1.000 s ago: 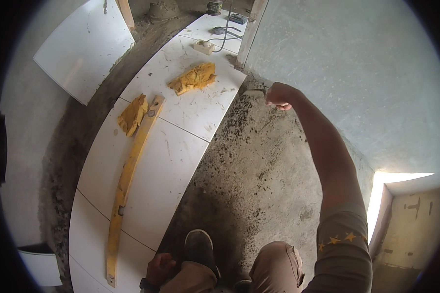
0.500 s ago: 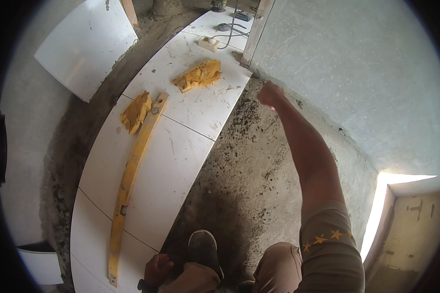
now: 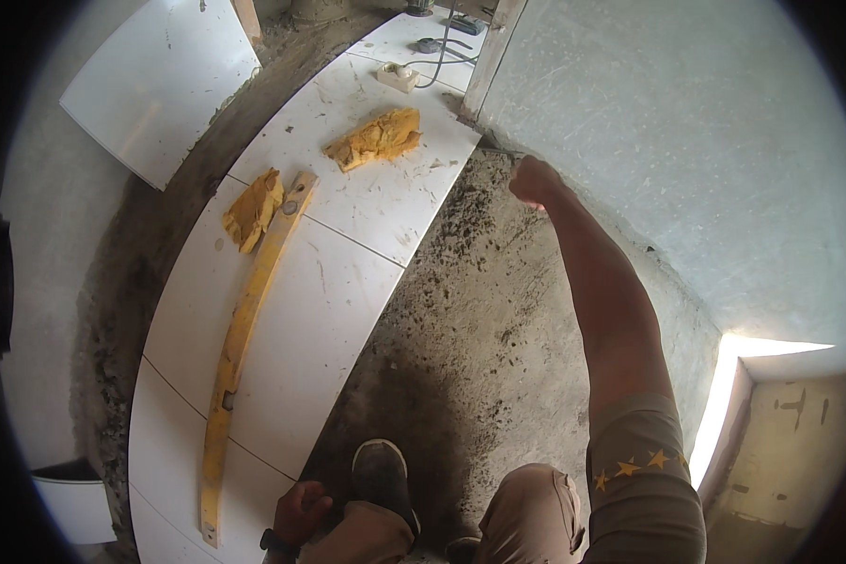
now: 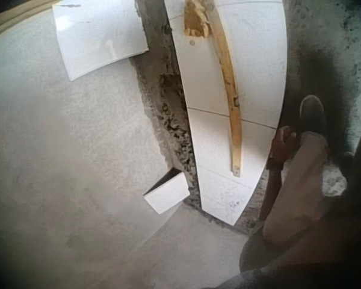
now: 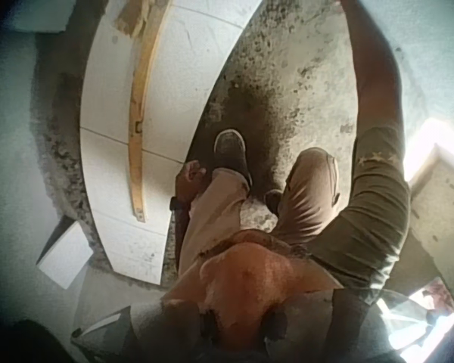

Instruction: Applying and leveling mortar onto a floor for tiling using a trowel and bucket.

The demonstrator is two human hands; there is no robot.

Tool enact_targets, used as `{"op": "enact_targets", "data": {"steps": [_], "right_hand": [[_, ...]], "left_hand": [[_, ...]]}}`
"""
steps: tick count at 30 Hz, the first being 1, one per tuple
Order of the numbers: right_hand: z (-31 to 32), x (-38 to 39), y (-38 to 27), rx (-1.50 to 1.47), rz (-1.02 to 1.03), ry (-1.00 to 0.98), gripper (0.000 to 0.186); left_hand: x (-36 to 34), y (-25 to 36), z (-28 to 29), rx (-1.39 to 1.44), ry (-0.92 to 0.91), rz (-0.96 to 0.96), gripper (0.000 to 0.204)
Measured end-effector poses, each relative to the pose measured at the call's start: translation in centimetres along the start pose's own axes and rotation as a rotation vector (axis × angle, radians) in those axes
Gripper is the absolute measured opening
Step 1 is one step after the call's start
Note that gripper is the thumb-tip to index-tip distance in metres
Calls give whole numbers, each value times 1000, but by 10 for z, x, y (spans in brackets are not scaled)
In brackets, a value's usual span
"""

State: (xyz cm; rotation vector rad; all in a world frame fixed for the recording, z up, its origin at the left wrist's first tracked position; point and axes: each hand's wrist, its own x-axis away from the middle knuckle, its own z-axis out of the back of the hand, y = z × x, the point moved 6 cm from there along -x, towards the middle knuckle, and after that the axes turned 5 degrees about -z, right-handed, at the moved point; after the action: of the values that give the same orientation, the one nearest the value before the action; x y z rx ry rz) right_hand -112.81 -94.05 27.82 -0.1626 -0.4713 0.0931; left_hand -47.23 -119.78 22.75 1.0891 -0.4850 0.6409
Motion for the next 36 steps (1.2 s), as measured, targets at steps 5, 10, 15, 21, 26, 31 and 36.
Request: {"op": "enact_targets", "data": {"steps": [5, 10, 15, 21, 26, 31, 36], "right_hand": [[9, 16, 8, -192, 107, 11, 19], [4, 6, -6, -214, 24, 2, 18], [-10, 57, -28, 90, 207, -31, 19], [-74, 184, -54, 261, 288, -139, 34], [-114, 283, -65, 217, 278, -216, 49], [-130, 301, -44, 211, 432, -309, 53], [-55, 228, -10, 166, 522, 208, 38]], "left_hand": [[-2, 10, -8, 56, 17, -41, 51], [6, 7, -5, -3, -14, -8, 53], [4, 18, -6, 11, 23, -18, 54], [-8, 53, -29, 81, -10, -103, 52], [-23, 64, -40, 134, -5, -217, 47], [-36, 69, -37, 177, 49, -274, 44], [-10, 52, -21, 82, 125, -225, 46]]}}
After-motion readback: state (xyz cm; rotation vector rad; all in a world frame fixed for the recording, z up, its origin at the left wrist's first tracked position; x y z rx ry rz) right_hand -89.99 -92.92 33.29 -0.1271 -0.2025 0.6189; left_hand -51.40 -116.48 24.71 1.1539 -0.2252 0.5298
